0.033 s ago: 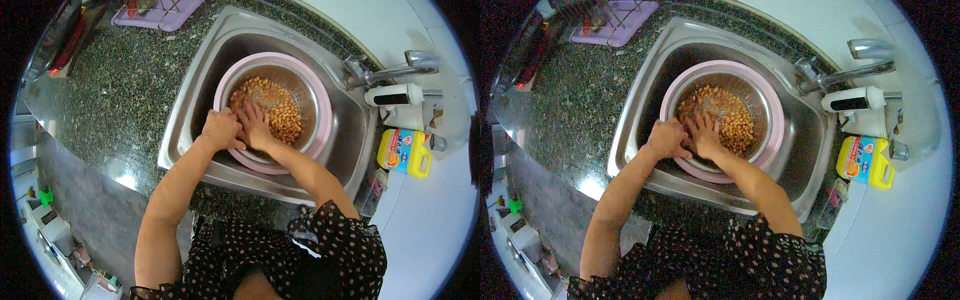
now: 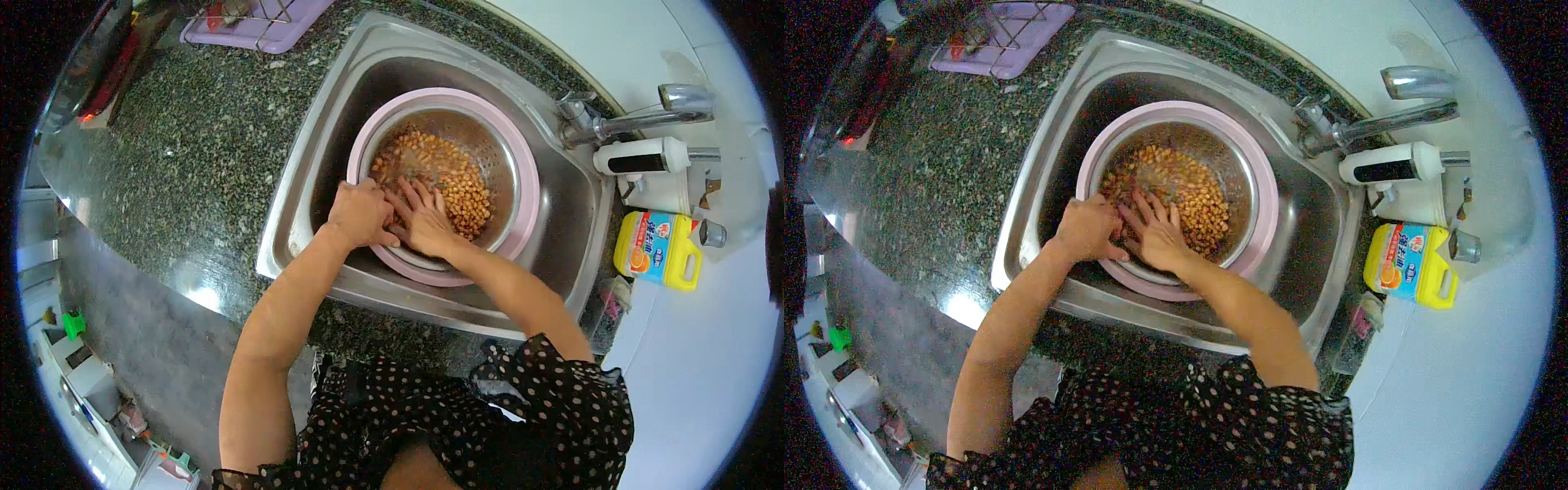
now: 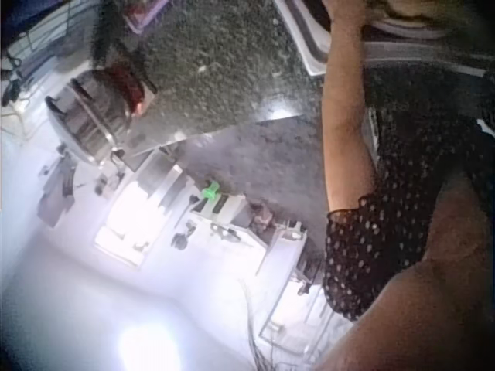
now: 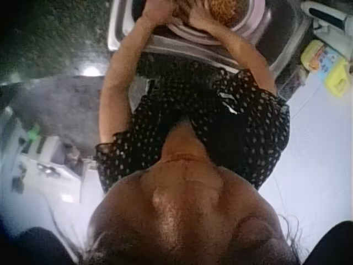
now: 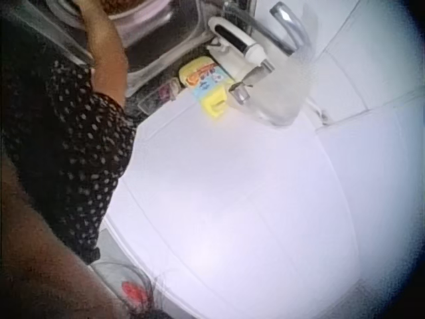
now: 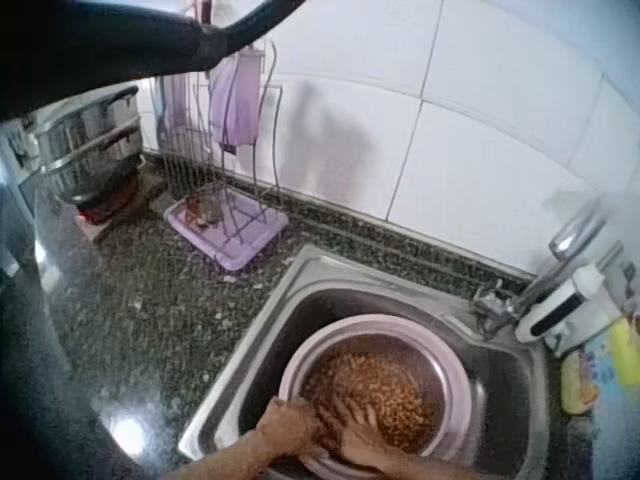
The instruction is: The person washes peanuts in a metal colander under running water in a kitchen sink, then drains the water. Afterward, they move to a bedroom and fold a pink blanket and a striped quilt on a bed.
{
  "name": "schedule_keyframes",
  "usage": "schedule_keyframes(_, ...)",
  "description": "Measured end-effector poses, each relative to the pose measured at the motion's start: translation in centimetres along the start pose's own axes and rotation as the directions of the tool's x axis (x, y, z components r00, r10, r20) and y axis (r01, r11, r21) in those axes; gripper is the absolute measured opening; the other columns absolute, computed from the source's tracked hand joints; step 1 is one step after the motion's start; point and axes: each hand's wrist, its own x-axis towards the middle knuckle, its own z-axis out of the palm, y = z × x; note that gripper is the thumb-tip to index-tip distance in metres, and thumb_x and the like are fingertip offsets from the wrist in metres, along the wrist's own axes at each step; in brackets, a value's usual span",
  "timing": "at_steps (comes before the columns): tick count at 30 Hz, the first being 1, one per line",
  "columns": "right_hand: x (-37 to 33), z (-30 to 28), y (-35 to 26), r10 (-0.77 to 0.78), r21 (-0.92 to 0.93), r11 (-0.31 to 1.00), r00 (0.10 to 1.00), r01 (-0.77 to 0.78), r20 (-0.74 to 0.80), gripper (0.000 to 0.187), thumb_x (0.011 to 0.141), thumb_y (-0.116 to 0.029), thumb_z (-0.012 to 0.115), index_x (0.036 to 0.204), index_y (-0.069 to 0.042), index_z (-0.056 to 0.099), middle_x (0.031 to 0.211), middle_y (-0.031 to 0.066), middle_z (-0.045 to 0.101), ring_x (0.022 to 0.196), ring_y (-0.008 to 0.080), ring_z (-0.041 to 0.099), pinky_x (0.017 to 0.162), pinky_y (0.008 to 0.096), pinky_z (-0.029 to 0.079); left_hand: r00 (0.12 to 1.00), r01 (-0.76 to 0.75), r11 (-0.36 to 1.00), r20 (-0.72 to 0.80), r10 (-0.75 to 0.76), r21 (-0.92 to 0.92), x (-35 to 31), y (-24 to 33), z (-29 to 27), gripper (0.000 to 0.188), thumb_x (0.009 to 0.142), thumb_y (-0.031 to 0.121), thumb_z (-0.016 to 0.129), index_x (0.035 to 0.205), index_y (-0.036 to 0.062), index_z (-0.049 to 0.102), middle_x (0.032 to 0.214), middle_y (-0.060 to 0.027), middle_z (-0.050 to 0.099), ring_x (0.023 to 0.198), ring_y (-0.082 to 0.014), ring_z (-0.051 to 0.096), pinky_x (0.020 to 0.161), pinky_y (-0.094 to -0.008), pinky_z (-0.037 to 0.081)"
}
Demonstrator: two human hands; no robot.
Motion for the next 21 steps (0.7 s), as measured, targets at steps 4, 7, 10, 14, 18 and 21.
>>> schedule_keyframes(4,-1.1,-3.6,6.4,0.058,-0.319,0.946,0.998,-0.053,0.008,0.054,0.079,-0.031,0.056,0.128,-0.013,0.041,0.142,0.0168,0.016,0.131,0.0386,0.01,0.1,0.0599,0.006,0.997,-0.047,0.999,-0.054,0.046,-0.011,0.5,0.2,-0.1,0.043,0.058,0.057,0.067,0.077,0.0189,0.068,0.083,0.0014,0.061,0.097,-0.0152,0.05,0.077,-0.0397,0.042)
schedule_keyframes(7,2.6,-1.1,5.9,0.224,-0.286,0.923,0.963,-0.258,-0.148,0.054,0.077,-0.026,0.058,0.126,-0.013,0.043,0.141,0.0168,0.017,0.13,0.039,0.01,0.101,0.0595,0.006,0.996,-0.053,0.999,-0.071,0.053,-0.006,0.8,0.6,-0.3,0.041,0.058,0.056,0.068,0.076,0.0196,0.068,0.083,0.002,0.061,0.098,-0.0152,0.05,0.077,-0.0397,0.042)
schedule_keyframes(10,-2.2,-4.4,-1.4,0.093,-0.009,0.996,0.991,-0.092,0.093,0.047,0.076,-0.022,0.057,0.122,-0.014,0.049,0.138,0.0177,0.023,0.127,0.039,0.02,0.097,0.0599,0.021,0.998,-0.019,1.0,-0.065,0.018,-0.011,0.4,0.0,0.1,0.04,0.057,0.055,0.069,0.075,0.0196,0.068,0.085,0.0018,0.06,0.098,-0.0151,0.05,0.076,-0.0398,0.042)
schedule_keyframes(14,-5.0,-4.4,4.5,0.179,-0.243,0.969,0.793,-0.04,0.582,0.029,0.076,-0.018,0.057,0.099,-0.002,0.062,0.109,0.0203,0.049,0.099,0.0374,0.047,0.088,0.0414,0.04,0.996,-0.023,0.999,-0.082,0.019,-0.044,0.2,0.1,0.2,0.04,0.057,0.055,0.07,0.074,0.0186,0.068,0.086,0.0007,0.06,0.097,-0.0155,0.05,0.076,-0.039,0.043)
schedule_keyframes(18,-0.6,-3.6,5.6,0.418,-0.077,0.906,0.909,-0.416,0.004,0.03,0.069,-0.01,0.059,0.097,-0.001,0.059,0.111,0.0219,0.043,0.102,0.0368,0.042,0.086,0.043,0.039,0.996,-0.028,0.999,-0.09,0.025,-0.028,0.9,0.6,0.1,0.041,0.057,0.055,0.07,0.073,0.0174,0.067,0.084,0.0007,0.06,0.097,-0.0157,0.05,0.076,-0.0388,0.043)
schedule_keyframes(21,-0.2,-0.9,3.5,0.213,-0.146,0.968,0.976,-0.204,0.049,0.041,0.069,-0.02,0.065,0.104,-0.001,0.056,0.133,0.0244,0.026,0.117,0.0426,0.03,0.098,0.0498,0.028,0.993,-0.04,0.999,-0.116,0.036,-0.031,0.7,0.2,0.4,0.041,0.056,0.055,0.07,0.073,0.0171,0.067,0.083,0.001,0.06,0.096,-0.0155,0.05,0.075,-0.0388,0.043)
